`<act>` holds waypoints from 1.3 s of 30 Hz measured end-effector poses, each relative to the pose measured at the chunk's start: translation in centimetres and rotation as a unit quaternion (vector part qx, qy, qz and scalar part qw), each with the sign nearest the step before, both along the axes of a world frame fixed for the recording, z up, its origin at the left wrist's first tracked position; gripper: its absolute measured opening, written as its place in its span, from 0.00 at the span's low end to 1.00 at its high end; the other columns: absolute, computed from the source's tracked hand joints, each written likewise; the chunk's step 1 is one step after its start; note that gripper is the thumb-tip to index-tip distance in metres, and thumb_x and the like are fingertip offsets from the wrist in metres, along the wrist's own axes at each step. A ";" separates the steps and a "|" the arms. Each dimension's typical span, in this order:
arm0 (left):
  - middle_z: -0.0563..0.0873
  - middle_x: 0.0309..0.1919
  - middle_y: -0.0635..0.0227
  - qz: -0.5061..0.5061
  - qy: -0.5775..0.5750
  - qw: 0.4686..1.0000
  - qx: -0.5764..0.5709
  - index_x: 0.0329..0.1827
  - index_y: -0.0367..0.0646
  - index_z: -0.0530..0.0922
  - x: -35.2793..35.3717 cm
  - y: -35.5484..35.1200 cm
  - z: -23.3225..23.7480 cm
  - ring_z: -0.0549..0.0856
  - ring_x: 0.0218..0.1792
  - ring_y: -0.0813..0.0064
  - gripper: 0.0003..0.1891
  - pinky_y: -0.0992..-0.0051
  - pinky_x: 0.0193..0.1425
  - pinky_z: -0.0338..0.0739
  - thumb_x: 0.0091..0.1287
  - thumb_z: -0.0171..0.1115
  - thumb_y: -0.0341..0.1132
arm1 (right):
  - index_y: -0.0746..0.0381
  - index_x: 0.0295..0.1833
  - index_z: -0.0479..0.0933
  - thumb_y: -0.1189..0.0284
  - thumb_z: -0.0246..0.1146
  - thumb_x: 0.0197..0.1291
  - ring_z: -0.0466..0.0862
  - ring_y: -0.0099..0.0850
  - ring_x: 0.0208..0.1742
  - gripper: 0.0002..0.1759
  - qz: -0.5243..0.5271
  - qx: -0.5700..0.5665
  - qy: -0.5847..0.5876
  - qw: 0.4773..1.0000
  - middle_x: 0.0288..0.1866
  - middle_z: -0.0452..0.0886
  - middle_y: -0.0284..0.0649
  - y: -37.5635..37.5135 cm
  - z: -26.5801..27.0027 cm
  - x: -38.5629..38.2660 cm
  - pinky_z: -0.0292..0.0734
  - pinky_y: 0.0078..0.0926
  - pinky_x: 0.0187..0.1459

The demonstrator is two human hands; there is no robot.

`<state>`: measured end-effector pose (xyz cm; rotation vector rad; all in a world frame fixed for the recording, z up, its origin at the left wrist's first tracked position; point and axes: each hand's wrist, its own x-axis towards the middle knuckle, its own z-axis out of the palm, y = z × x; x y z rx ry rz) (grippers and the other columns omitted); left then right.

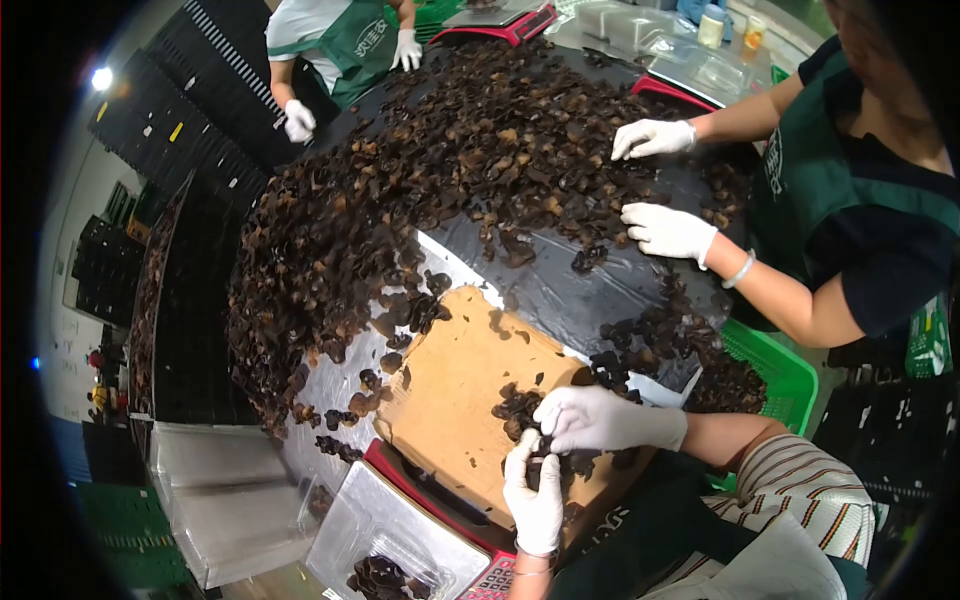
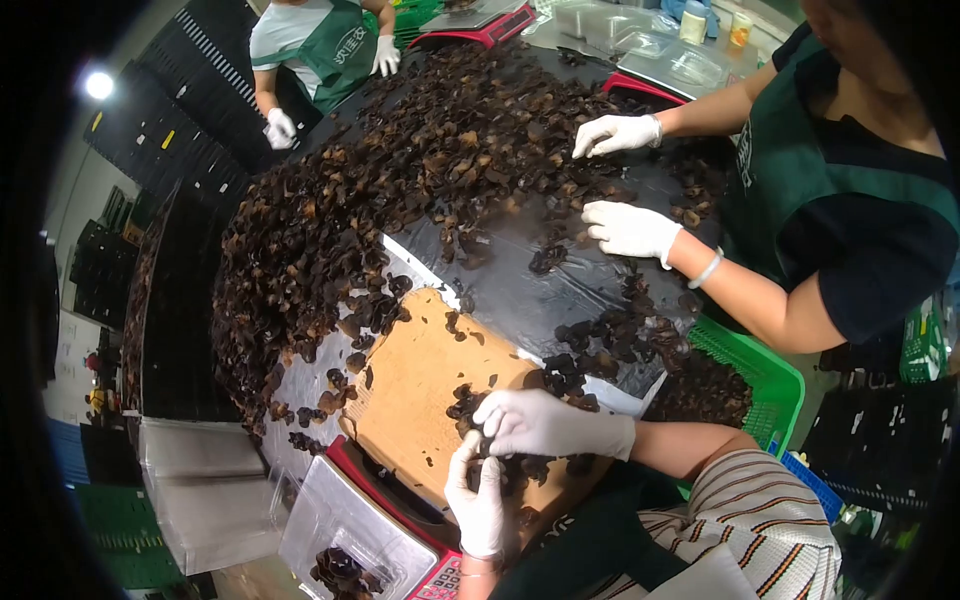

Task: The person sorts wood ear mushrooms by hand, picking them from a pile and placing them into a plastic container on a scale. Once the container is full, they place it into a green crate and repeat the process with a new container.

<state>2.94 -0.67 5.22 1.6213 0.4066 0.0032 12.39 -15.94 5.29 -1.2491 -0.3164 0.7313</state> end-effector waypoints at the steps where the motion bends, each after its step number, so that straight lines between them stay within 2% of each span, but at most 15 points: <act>1: 0.83 0.43 0.63 -0.013 -0.002 1.000 0.001 0.51 0.35 0.78 -0.2 0.2 -0.6 0.80 0.43 0.74 0.13 0.75 0.55 0.74 0.64 0.62 0.24 | 0.67 0.56 0.70 0.80 0.67 0.58 0.81 0.19 0.44 0.21 0.014 -0.011 -0.012 1.000 0.43 0.78 0.35 -0.1 -0.2 -0.2 0.78 0.18 0.47; 4: 0.85 0.42 0.62 -0.010 0.004 1.000 -0.025 0.44 0.36 0.78 -0.1 0.3 0.5 0.80 0.38 0.78 0.06 0.77 0.47 0.76 0.66 0.60 0.23 | 0.66 0.45 0.77 0.74 0.67 0.60 0.83 0.25 0.43 0.10 0.013 -0.156 -0.119 0.980 0.36 0.82 0.37 -1.3 1.5 0.7 0.78 0.20 0.46; 6: 0.85 0.41 0.62 0.015 0.013 0.995 -0.095 0.42 0.36 0.78 -0.2 0.4 1.2 0.80 0.35 0.81 0.04 0.80 0.42 0.76 0.67 0.59 0.23 | 0.63 0.44 0.79 0.71 0.68 0.56 0.83 0.36 0.41 0.11 -0.048 -0.301 -0.389 0.869 0.36 0.81 0.40 -3.2 1.4 2.3 0.78 0.29 0.46; 8: 0.84 0.39 0.64 0.021 -0.001 0.996 -0.082 0.42 0.37 0.77 -0.3 0.7 0.7 0.78 0.32 0.84 0.03 0.82 0.36 0.75 0.67 0.59 0.22 | 0.61 0.45 0.79 0.68 0.67 0.53 0.80 0.43 0.40 0.14 -0.111 -0.422 -0.475 0.764 0.36 0.80 0.41 -5.4 -0.3 4.0 0.77 0.36 0.46; 11: 0.83 0.37 0.66 0.019 -0.002 0.998 -0.067 0.44 0.36 0.77 -0.4 1.2 0.4 0.78 0.31 0.84 0.05 0.82 0.36 0.75 0.67 0.59 0.22 | 0.60 0.46 0.78 0.65 0.65 0.53 0.79 0.42 0.42 0.16 -0.118 -0.545 -0.464 0.688 0.39 0.78 0.42 -8.1 -2.2 4.9 0.76 0.38 0.46; 12: 0.83 0.37 0.66 0.030 -0.008 0.996 -0.080 0.44 0.36 0.77 -0.2 1.0 0.5 0.78 0.31 0.84 0.05 0.82 0.35 0.75 0.68 0.58 0.22 | 0.60 0.45 0.79 0.66 0.65 0.53 0.79 0.45 0.41 0.15 -0.129 -0.529 -0.452 0.706 0.37 0.79 0.42 -8.5 -3.1 5.5 0.77 0.38 0.46; 14: 0.83 0.36 0.66 0.041 -0.009 0.992 -0.116 0.46 0.36 0.77 0.1 0.8 0.9 0.78 0.31 0.83 0.06 0.82 0.35 0.75 0.69 0.57 0.23 | 0.61 0.45 0.80 0.69 0.64 0.55 0.83 0.36 0.38 0.13 -0.144 -0.499 -0.442 0.731 0.35 0.82 0.40 -9.4 -4.4 6.4 0.79 0.33 0.43; 17: 0.83 0.37 0.65 0.035 0.005 0.986 -0.163 0.48 0.35 0.78 0.2 1.0 1.5 0.79 0.31 0.82 0.07 0.82 0.35 0.76 0.70 0.55 0.24 | 0.64 0.49 0.80 0.75 0.63 0.59 0.83 0.27 0.38 0.12 -0.157 -0.383 -0.149 0.898 0.36 0.84 0.39 -8.2 -0.3 6.7 0.80 0.27 0.42; 20: 0.83 0.40 0.63 0.027 0.009 0.985 -0.168 0.49 0.36 0.78 -0.2 1.6 1.0 0.81 0.33 0.79 0.08 0.80 0.36 0.78 0.71 0.53 0.24 | 0.68 0.55 0.77 0.79 0.61 0.61 0.82 0.21 0.40 0.16 -0.182 -0.186 -0.029 0.965 0.39 0.84 0.37 -7.7 -1.8 6.5 0.80 0.25 0.44; 23: 0.84 0.43 0.61 0.037 0.012 0.980 -0.195 0.48 0.37 0.78 -0.2 1.7 0.8 0.83 0.35 0.77 0.08 0.79 0.36 0.81 0.70 0.52 0.23 | 0.70 0.58 0.75 0.81 0.61 0.62 0.82 0.27 0.46 0.18 -0.211 -0.095 0.022 0.973 0.45 0.83 0.40 -7.2 -1.1 6.4 0.80 0.28 0.49; 26: 0.84 0.44 0.59 0.050 0.025 0.974 -0.221 0.48 0.37 0.78 0.0 1.6 1.2 0.84 0.37 0.74 0.08 0.77 0.34 0.83 0.70 0.51 0.24 | 0.69 0.61 0.73 0.81 0.60 0.62 0.80 0.29 0.53 0.20 -0.286 0.018 -0.043 0.957 0.52 0.81 0.43 -5.9 -0.7 5.6 0.78 0.29 0.53; 28: 0.84 0.43 0.59 0.053 0.028 0.970 -0.235 0.47 0.37 0.78 0.1 1.6 1.5 0.85 0.38 0.72 0.08 0.75 0.31 0.84 0.71 0.50 0.25 | 0.66 0.57 0.76 0.76 0.64 0.59 0.80 0.34 0.54 0.19 -0.234 -0.127 -0.173 0.948 0.50 0.81 0.45 -6.3 -1.0 5.6 0.77 0.31 0.53; 31: 0.84 0.41 0.60 0.054 0.036 0.955 -0.289 0.48 0.38 0.78 0.1 2.1 1.5 0.85 0.37 0.71 0.09 0.75 0.28 0.83 0.72 0.49 0.28 | 0.61 0.50 0.79 0.63 0.66 0.55 0.82 0.40 0.46 0.19 -0.041 -0.418 -0.345 0.840 0.40 0.81 0.43 -7.4 1.1 5.5 0.77 0.33 0.47; 34: 0.83 0.38 0.61 0.062 0.016 0.944 -0.324 0.43 0.38 0.77 0.1 2.2 1.5 0.84 0.35 0.72 0.08 0.76 0.27 0.82 0.73 0.49 0.31 | 0.60 0.44 0.82 0.66 0.63 0.58 0.82 0.40 0.40 0.12 -0.010 -0.486 -0.387 0.783 0.37 0.82 0.42 -7.1 -0.5 4.9 0.78 0.33 0.45; 39: 0.81 0.31 0.64 0.047 0.031 0.965 -0.255 0.35 0.40 0.75 -0.1 1.8 1.4 0.81 0.29 0.77 0.06 0.79 0.25 0.77 0.71 0.56 0.32 | 0.66 0.40 0.81 0.79 0.62 0.54 0.84 0.33 0.41 0.07 -0.140 -0.235 -0.246 0.930 0.38 0.84 0.41 -6.6 0.3 4.2 0.78 0.26 0.46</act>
